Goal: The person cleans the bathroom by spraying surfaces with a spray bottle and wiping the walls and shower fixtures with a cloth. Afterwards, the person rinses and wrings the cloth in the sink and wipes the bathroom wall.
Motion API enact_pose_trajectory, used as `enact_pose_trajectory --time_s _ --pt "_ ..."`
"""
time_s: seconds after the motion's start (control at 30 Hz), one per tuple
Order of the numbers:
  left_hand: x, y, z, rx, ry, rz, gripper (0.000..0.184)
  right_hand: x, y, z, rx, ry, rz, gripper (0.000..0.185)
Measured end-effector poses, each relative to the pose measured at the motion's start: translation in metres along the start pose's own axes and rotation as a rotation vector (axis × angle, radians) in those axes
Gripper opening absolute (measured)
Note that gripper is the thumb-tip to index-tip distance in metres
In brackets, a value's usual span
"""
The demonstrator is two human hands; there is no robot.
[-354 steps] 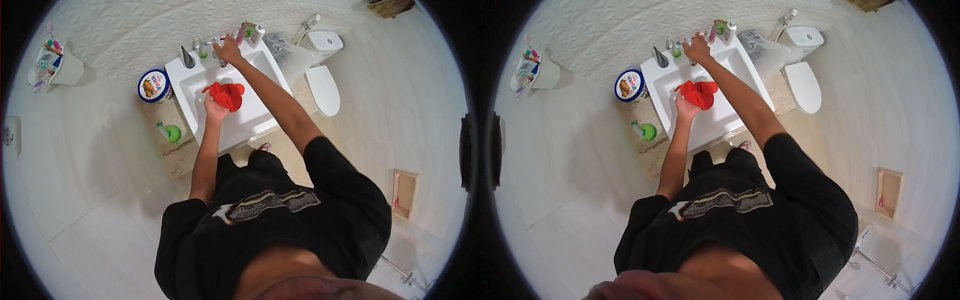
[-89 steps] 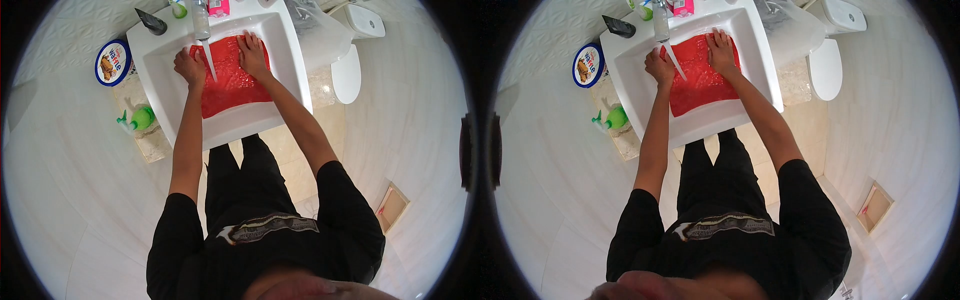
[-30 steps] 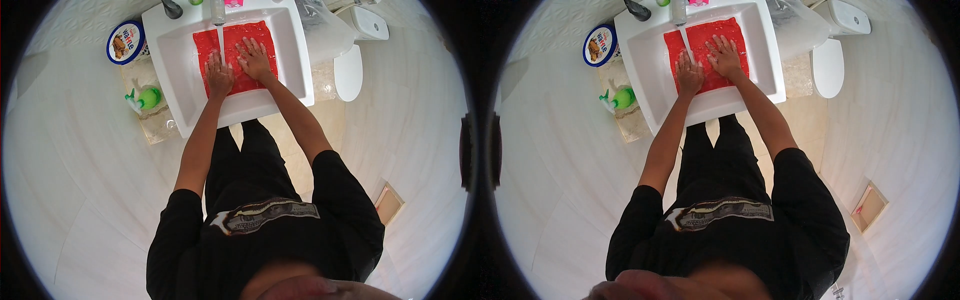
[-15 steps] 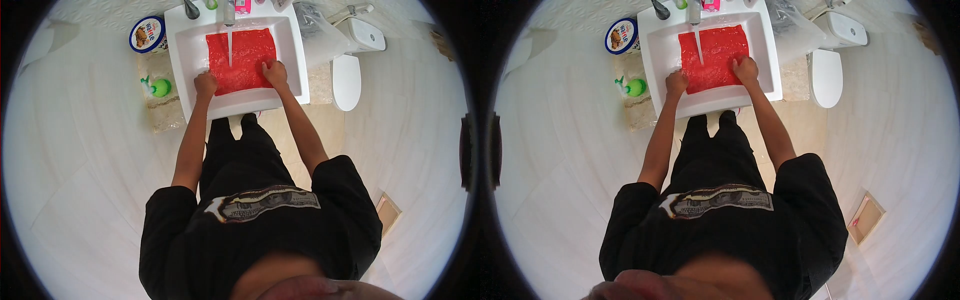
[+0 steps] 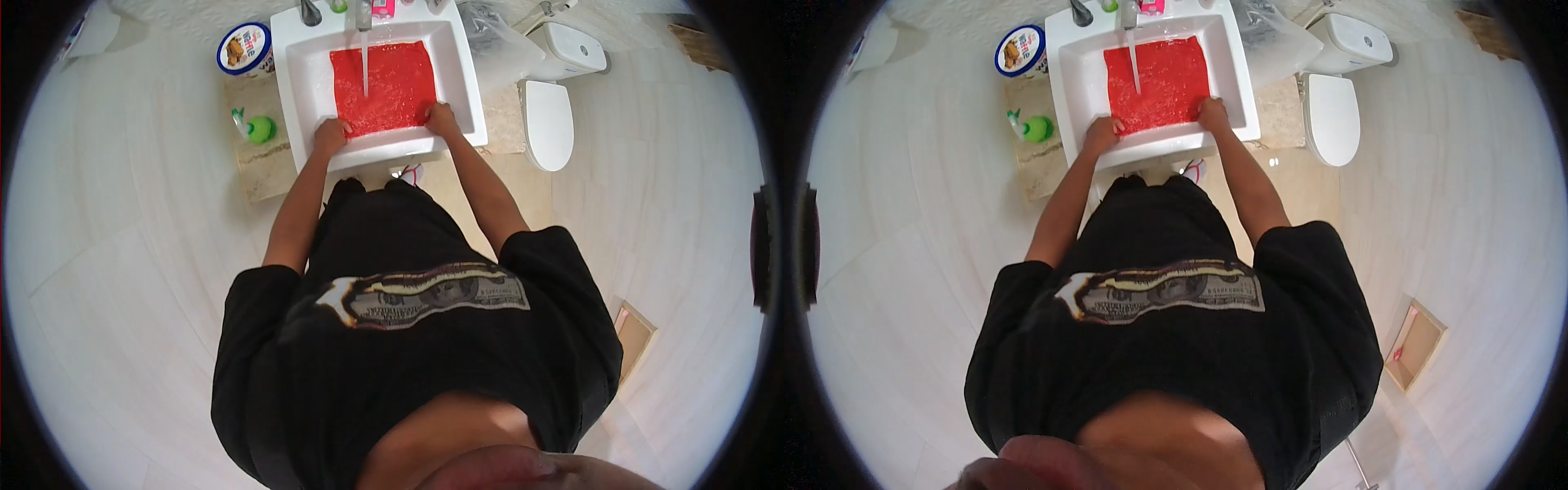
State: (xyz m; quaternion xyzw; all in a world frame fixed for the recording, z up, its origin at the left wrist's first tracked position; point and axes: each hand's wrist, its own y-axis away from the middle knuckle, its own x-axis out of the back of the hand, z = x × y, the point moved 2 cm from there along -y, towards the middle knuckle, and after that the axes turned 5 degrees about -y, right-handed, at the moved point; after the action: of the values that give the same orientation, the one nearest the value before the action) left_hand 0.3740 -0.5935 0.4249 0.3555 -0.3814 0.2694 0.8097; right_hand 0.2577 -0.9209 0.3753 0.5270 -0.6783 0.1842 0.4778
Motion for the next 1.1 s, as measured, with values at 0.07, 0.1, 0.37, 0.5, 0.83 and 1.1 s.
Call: enact_pose_trajectory --time_s 0.07,0.1,0.37,0.5,0.83,1.1 --pt "0.007 0.0 0.001 -0.005 0.005 -0.008 0.019 0.023 0.004 -0.02 0.045 0.033 -0.091 0.023" --pt "0.0 -0.006 -0.006 -0.019 -0.012 0.0 0.017 0.032 0.01 -0.03 0.067 0.049 -0.137 0.025" --pt "0.001 -0.017 0.005 -0.061 -0.294 0.009 0.013 0.014 -0.005 -0.018 0.023 0.077 -0.096 0.013" --pt "0.013 0.001 0.01 -0.056 -0.296 -0.02 0.016 0.017 0.0 -0.027 0.126 0.086 0.042 0.013" --pt "0.022 -0.043 -0.014 -0.193 -0.099 0.024 0.019 0.021 0.002 -0.02 0.081 -0.347 0.232 0.012" --pt "0.024 -0.032 -0.013 -0.1 0.254 0.235 0.017 0.045 0.012 -0.037 -0.396 -0.77 0.062 0.011"
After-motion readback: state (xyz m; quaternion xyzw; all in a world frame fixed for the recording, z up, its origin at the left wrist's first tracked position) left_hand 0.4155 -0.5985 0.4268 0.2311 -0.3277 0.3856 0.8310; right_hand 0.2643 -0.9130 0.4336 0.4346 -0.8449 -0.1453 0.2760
